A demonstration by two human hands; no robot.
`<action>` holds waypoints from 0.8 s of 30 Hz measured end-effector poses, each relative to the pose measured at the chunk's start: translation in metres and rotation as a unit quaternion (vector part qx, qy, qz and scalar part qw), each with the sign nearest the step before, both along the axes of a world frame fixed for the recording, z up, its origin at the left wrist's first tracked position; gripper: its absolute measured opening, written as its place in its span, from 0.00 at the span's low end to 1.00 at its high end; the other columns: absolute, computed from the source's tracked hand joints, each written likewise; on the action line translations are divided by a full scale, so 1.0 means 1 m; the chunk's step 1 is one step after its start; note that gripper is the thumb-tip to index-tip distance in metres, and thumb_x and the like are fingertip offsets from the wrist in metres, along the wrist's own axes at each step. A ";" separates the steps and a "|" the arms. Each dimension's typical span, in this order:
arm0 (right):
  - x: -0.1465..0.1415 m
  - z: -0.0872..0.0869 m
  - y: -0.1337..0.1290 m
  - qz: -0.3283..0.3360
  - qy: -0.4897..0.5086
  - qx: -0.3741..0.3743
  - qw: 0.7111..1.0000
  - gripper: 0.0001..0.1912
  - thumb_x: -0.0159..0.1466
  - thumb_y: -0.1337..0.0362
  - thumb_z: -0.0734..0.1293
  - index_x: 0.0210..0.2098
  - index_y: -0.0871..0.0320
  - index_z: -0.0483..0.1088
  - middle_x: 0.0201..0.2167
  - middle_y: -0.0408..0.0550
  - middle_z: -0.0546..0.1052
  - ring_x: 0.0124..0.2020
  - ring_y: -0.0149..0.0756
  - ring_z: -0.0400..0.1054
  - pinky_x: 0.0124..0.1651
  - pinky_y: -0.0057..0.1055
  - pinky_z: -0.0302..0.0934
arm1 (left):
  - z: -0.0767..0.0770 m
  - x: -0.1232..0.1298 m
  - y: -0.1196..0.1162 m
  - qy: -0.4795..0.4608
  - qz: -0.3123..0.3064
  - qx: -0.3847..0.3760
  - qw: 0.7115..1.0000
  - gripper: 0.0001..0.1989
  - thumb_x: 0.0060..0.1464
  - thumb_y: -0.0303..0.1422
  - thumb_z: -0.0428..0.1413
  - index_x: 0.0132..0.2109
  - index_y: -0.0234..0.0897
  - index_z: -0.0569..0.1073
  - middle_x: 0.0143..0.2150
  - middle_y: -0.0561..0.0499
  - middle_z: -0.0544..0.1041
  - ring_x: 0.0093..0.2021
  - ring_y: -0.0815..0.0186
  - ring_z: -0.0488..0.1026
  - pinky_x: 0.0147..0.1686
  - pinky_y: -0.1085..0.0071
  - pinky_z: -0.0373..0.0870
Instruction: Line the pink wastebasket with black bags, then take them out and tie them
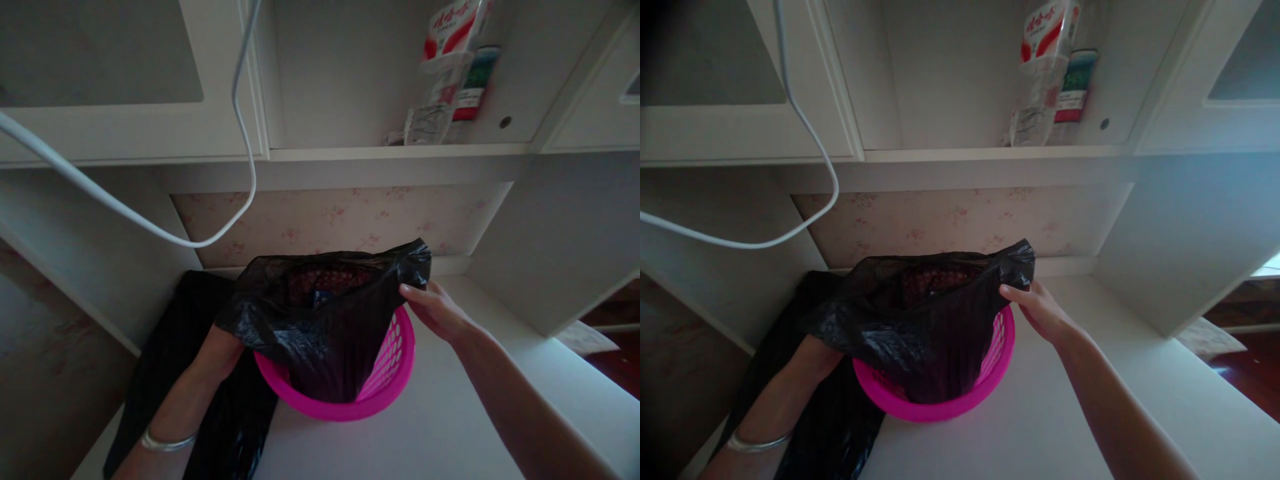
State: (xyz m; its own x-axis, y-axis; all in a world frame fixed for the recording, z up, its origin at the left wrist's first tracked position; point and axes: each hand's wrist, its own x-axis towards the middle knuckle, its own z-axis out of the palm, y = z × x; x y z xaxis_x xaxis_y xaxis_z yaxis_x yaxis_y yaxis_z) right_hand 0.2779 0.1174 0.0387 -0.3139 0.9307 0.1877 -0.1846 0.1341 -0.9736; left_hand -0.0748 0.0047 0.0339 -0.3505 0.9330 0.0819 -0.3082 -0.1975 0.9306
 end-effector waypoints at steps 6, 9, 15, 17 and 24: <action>-0.005 0.013 0.010 -0.064 0.100 -0.007 0.993 0.21 0.46 0.55 0.85 0.37 0.53 0.81 0.36 0.47 0.86 0.36 0.44 0.82 0.48 0.41 0.77 | 0.024 0.002 0.011 -0.057 -0.008 0.034 0.998 0.19 0.32 0.26 0.76 0.33 0.37 0.78 0.30 0.54 0.83 0.29 0.67 0.78 0.31 0.75 0.77; -0.001 0.012 0.010 -0.107 0.154 -0.010 0.982 0.18 0.45 0.59 0.84 0.35 0.51 0.81 0.36 0.44 0.86 0.38 0.44 0.82 0.46 0.38 0.79 | 0.022 -0.006 0.015 -0.132 0.025 0.048 0.990 0.16 0.35 0.23 0.70 0.36 0.37 0.80 0.32 0.52 0.84 0.31 0.65 0.80 0.33 0.74 0.79; 0.004 0.021 0.016 -0.190 0.244 -0.031 0.950 0.08 0.59 0.60 0.74 0.39 0.49 0.80 0.45 0.42 0.86 0.54 0.45 0.79 0.59 0.40 0.76 | 0.031 -0.024 0.030 -0.243 0.023 0.003 0.970 0.10 0.54 0.24 0.58 0.42 0.35 0.81 0.41 0.43 0.86 0.41 0.58 0.83 0.41 0.65 0.83; 0.008 0.020 0.016 -0.190 0.260 -0.037 0.946 0.08 0.62 0.56 0.72 0.41 0.48 0.80 0.48 0.42 0.85 0.59 0.45 0.76 0.63 0.43 0.73 | 0.031 -0.026 0.034 -0.257 0.039 0.013 0.966 0.11 0.60 0.26 0.54 0.44 0.34 0.82 0.43 0.42 0.86 0.42 0.58 0.83 0.44 0.65 0.83; 0.009 -0.004 0.006 -0.048 0.138 -0.023 0.989 0.33 0.47 0.43 0.82 0.50 0.45 0.80 0.56 0.40 0.83 0.65 0.52 0.71 0.74 0.51 0.58 | 0.002 -0.019 0.030 -0.147 -0.026 0.071 0.986 0.26 0.43 0.50 0.74 0.45 0.38 0.83 0.48 0.43 0.86 0.60 0.46 0.77 0.61 0.53 0.75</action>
